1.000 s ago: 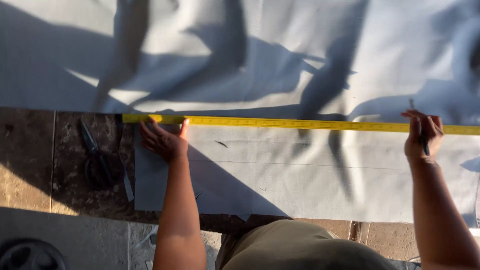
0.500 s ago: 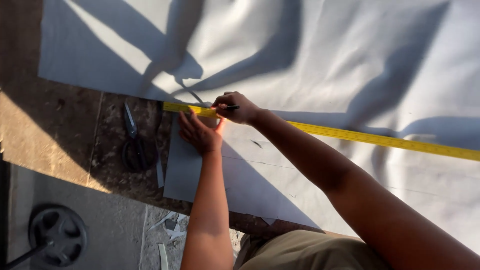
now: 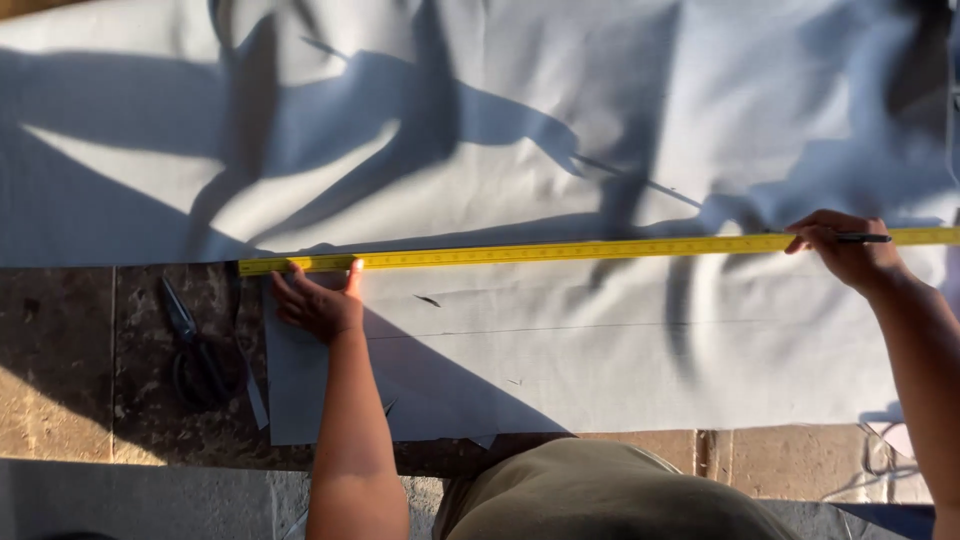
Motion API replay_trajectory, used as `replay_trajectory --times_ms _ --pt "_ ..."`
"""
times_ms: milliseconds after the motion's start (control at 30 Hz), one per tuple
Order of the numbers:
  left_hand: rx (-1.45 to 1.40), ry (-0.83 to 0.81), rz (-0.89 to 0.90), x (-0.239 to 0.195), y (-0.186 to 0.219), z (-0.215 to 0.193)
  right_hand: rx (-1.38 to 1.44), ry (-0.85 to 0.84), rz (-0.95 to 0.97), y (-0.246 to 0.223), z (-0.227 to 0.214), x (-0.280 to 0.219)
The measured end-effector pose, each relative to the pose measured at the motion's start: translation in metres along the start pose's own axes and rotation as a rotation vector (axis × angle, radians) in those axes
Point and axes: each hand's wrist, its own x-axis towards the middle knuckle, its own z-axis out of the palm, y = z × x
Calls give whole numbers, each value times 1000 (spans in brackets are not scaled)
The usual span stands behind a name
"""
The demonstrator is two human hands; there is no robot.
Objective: Measuring, marking, and cutting fabric pieces on a workbench using a ruler, pen, and scissors.
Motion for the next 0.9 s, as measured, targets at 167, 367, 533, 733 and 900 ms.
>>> replay_trajectory --times_ms 167,367,533,733,900 --pt "-103 -181 -12 13 -10 -24 -94 162 -620 35 75 18" --pt "87 -201 -425 16 -113 -87 -110 421 -971 34 77 28" --pt "148 -402 -581 2 -166 -115 -342 730 -1031 37 17 60" --pt "318 -482 -496 13 -160 -130 -504 615 -832 35 56 85" --pt "334 -623 -764 -7 -159 -134 -418 507 -916 4 116 47"
